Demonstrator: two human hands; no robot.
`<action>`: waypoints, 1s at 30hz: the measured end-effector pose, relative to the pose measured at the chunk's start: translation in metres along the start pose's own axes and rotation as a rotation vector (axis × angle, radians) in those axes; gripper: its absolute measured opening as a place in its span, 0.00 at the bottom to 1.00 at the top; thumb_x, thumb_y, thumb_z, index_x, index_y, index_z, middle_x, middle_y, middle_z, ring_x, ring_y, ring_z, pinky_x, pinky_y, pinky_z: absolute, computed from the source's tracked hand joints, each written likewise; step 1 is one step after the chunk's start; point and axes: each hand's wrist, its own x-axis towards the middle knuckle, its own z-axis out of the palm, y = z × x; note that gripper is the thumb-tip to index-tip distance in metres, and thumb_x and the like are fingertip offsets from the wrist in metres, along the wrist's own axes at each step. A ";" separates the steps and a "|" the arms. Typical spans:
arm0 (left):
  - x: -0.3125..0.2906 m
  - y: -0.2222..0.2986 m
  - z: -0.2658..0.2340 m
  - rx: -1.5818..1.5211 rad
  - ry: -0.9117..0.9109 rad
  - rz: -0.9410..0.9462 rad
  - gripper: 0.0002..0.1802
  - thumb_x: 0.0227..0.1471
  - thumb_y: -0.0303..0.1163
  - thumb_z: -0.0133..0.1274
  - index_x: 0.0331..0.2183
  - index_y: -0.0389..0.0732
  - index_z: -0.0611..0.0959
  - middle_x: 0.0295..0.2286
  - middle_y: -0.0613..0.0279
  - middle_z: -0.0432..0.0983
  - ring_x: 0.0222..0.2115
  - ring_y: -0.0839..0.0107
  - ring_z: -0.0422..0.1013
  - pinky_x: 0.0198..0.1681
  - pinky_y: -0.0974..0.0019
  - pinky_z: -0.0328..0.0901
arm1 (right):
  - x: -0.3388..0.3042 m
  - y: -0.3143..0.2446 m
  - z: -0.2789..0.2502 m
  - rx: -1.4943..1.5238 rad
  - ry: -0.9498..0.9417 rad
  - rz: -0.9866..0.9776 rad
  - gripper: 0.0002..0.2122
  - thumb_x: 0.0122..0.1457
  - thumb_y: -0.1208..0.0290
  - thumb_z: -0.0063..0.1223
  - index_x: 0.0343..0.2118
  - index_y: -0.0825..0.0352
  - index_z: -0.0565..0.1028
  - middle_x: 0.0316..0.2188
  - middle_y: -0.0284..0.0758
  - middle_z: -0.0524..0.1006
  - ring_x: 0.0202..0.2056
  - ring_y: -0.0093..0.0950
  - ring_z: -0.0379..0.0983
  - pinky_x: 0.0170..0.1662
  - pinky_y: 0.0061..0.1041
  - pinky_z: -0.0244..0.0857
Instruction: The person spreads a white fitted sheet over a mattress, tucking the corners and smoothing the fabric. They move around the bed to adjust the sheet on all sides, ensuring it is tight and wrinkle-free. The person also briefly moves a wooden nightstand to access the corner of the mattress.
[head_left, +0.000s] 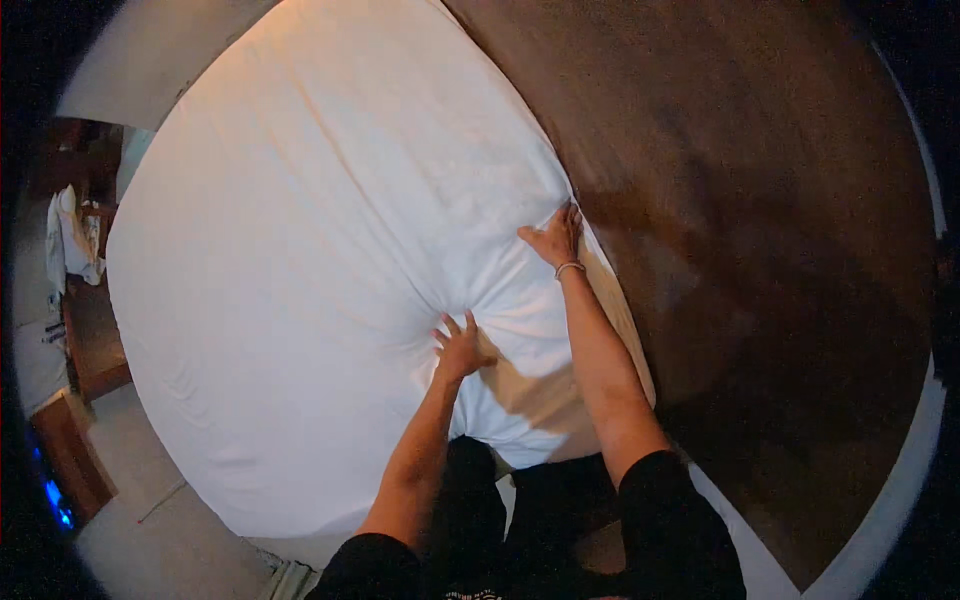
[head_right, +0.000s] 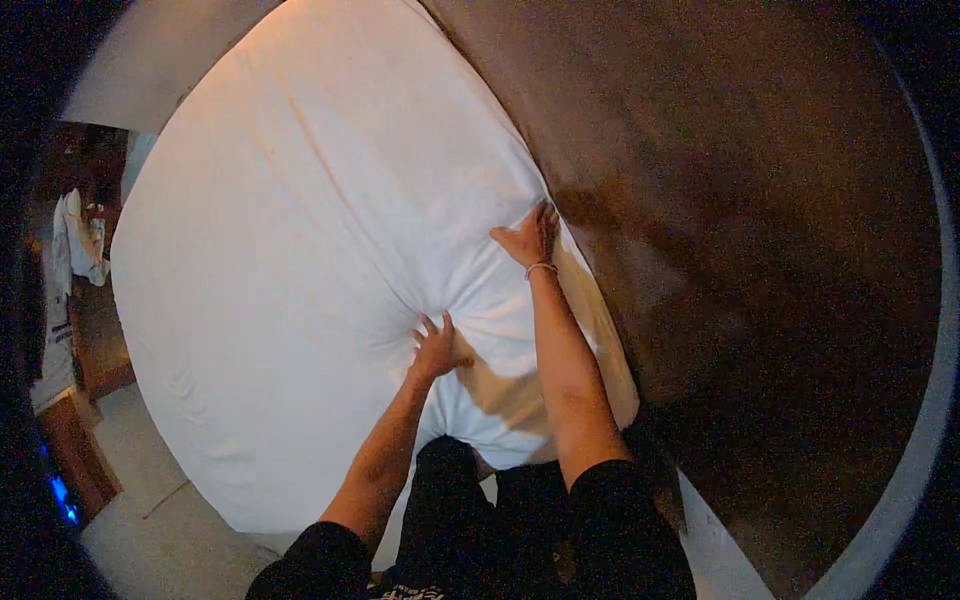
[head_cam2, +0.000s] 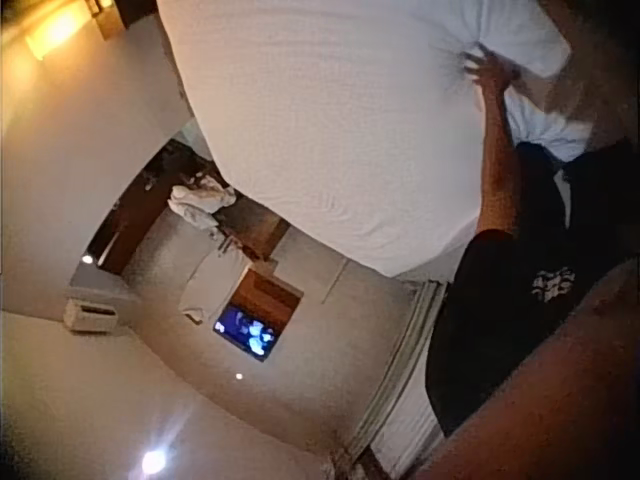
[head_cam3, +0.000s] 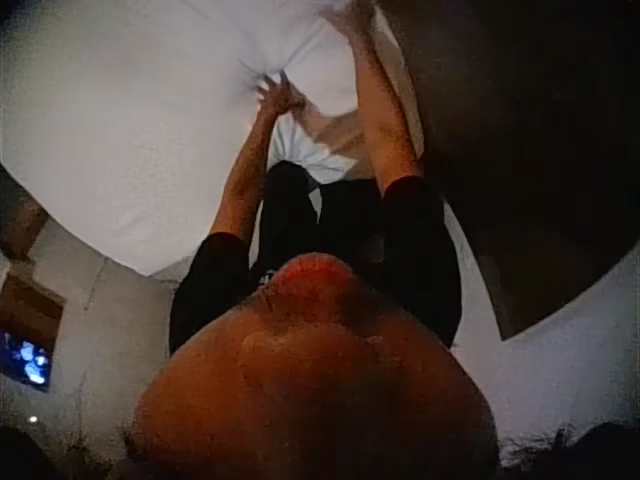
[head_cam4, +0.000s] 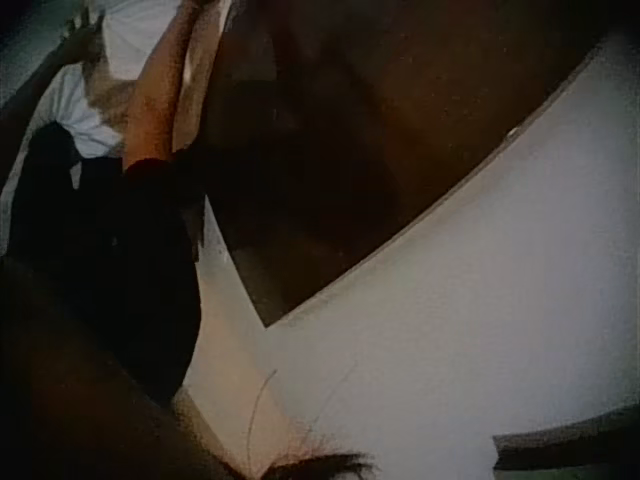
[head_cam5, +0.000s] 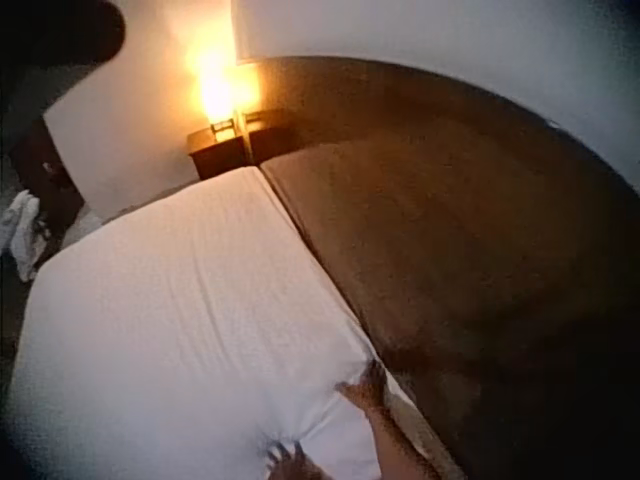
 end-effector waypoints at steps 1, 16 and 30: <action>0.016 -0.008 -0.009 -0.085 -0.020 0.022 0.49 0.29 0.52 0.66 0.51 0.39 0.65 0.48 0.27 0.54 0.48 0.32 0.57 0.42 0.38 0.61 | 0.006 0.004 0.007 -0.009 0.006 0.007 0.55 0.35 0.43 0.58 0.57 0.83 0.46 0.58 0.61 0.49 0.60 0.51 0.43 0.62 0.43 0.35; 0.129 -0.039 -0.107 -1.217 -0.005 0.270 0.18 0.58 0.34 0.36 0.20 0.34 0.69 0.12 0.59 0.67 0.13 0.71 0.69 0.19 0.69 0.65 | 0.016 0.005 0.045 -0.220 0.218 0.043 0.47 0.48 0.40 0.43 0.55 0.85 0.50 0.56 0.60 0.54 0.59 0.51 0.47 0.62 0.43 0.35; 0.142 0.012 -0.138 -0.614 0.162 0.329 0.25 0.55 0.43 0.42 0.22 0.29 0.76 0.18 0.44 0.73 0.22 0.54 0.74 0.26 0.58 0.67 | 0.017 0.007 0.045 -0.225 0.197 0.007 0.46 0.49 0.40 0.42 0.55 0.85 0.51 0.57 0.61 0.52 0.59 0.51 0.46 0.62 0.44 0.34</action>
